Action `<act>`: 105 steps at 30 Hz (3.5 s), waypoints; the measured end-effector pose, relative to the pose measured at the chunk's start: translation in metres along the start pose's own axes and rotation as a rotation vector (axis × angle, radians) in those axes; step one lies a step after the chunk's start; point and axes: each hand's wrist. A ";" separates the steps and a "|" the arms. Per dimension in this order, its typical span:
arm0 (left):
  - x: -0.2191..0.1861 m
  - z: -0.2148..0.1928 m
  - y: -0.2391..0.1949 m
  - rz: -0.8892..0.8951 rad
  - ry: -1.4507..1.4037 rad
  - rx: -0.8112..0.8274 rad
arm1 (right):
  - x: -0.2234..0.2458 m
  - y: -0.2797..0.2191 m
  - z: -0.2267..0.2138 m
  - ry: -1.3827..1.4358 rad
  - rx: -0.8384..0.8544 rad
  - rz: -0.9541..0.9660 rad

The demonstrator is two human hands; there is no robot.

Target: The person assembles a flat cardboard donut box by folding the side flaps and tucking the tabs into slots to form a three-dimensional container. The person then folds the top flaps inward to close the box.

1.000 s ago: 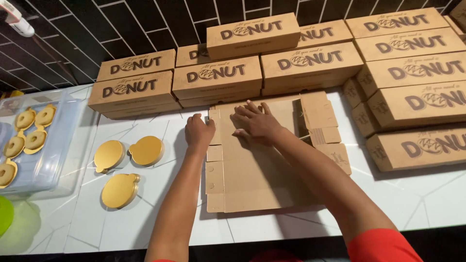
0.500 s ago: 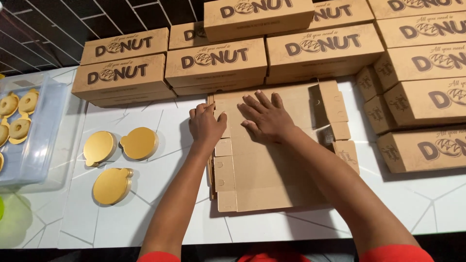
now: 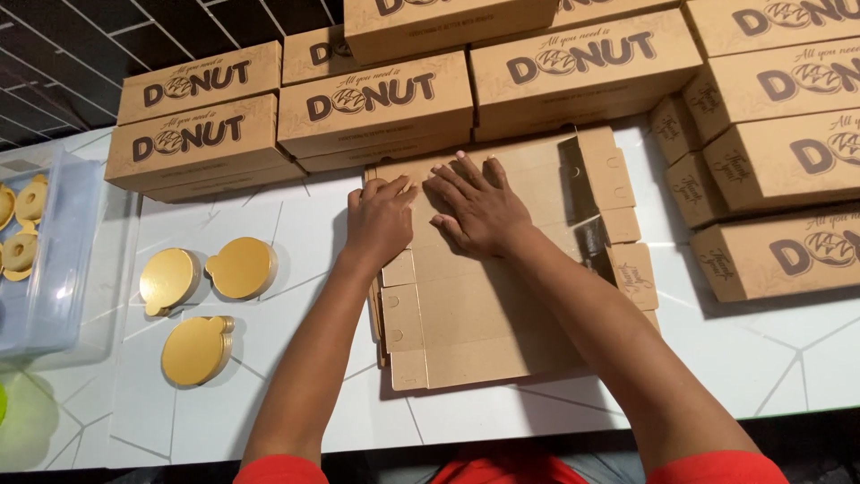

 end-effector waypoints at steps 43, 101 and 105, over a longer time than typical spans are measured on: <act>0.011 0.006 -0.009 -0.216 -0.256 -0.017 | -0.002 0.004 0.001 0.008 0.073 0.004; 0.027 -0.027 -0.101 -0.096 -0.258 0.341 | -0.001 0.005 0.006 0.095 0.014 0.002; 0.024 -0.032 -0.097 -0.145 -0.322 0.264 | -0.001 0.005 0.001 0.101 0.011 -0.002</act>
Point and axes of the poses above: each hand's wrist, its own y-axis towards the middle knuckle, its own z-axis out of the palm, x = y × z, and after that the axes turned 6 degrees about x, right-handed
